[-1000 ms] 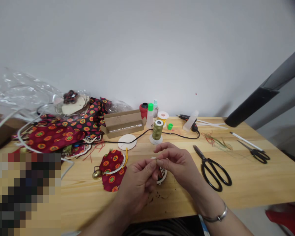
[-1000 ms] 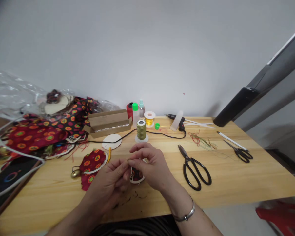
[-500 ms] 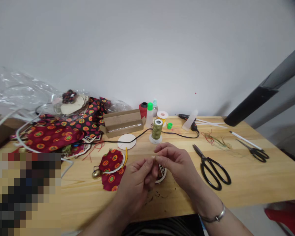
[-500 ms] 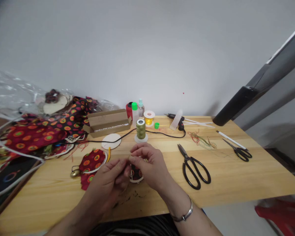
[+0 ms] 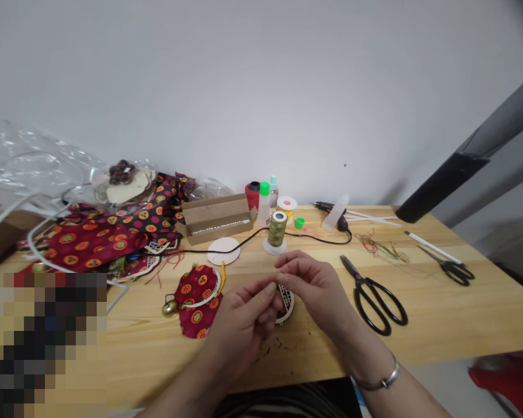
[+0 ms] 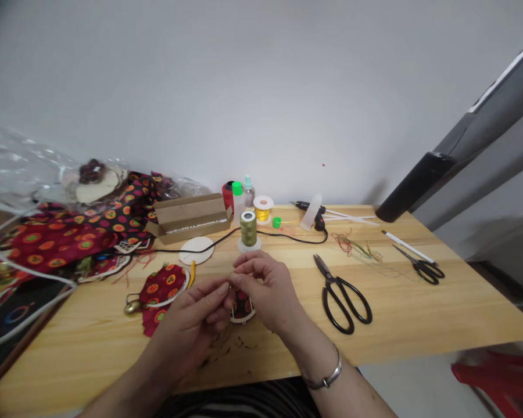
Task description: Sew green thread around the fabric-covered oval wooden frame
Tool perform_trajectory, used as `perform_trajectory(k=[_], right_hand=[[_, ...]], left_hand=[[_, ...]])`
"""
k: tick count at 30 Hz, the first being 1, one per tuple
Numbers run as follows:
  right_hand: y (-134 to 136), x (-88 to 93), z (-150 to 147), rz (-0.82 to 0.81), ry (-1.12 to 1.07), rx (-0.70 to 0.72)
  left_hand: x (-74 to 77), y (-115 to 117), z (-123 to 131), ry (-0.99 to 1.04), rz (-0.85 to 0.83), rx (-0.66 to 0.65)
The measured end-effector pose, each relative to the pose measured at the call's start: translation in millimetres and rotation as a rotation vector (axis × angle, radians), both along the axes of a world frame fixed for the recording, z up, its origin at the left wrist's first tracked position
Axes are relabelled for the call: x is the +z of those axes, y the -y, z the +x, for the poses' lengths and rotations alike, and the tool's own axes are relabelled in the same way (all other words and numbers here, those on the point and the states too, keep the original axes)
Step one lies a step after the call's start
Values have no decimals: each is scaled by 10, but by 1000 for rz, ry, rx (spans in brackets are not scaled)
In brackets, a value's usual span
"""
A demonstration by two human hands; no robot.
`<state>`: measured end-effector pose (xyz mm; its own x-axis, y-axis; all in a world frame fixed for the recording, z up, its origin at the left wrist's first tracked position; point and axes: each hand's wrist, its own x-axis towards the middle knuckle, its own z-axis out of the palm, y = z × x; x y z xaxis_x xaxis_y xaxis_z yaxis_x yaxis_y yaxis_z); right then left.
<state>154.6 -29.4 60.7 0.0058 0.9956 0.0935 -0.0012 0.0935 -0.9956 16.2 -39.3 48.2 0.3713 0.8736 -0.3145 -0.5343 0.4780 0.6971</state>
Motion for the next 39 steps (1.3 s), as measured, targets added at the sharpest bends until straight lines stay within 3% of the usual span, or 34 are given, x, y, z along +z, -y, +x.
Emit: perform_trajectory(k=[14,20,25,30,39], right_hand=[[-11,50,19,30,61,16],[-33,26,77,63,81,-83],[-8,-51,111,-76,67,-79],[24,-99,73,-203,-117,-50],[-3,-53,17,-184,-192,-31]], left_hand=[[14,-1,6,-118,20,25],[24,11,1,-100,-17,47],[21,6,-3,-98,-11,57],[11,7,-1,-144,23,92],[9,25,10,-238,43,71]])
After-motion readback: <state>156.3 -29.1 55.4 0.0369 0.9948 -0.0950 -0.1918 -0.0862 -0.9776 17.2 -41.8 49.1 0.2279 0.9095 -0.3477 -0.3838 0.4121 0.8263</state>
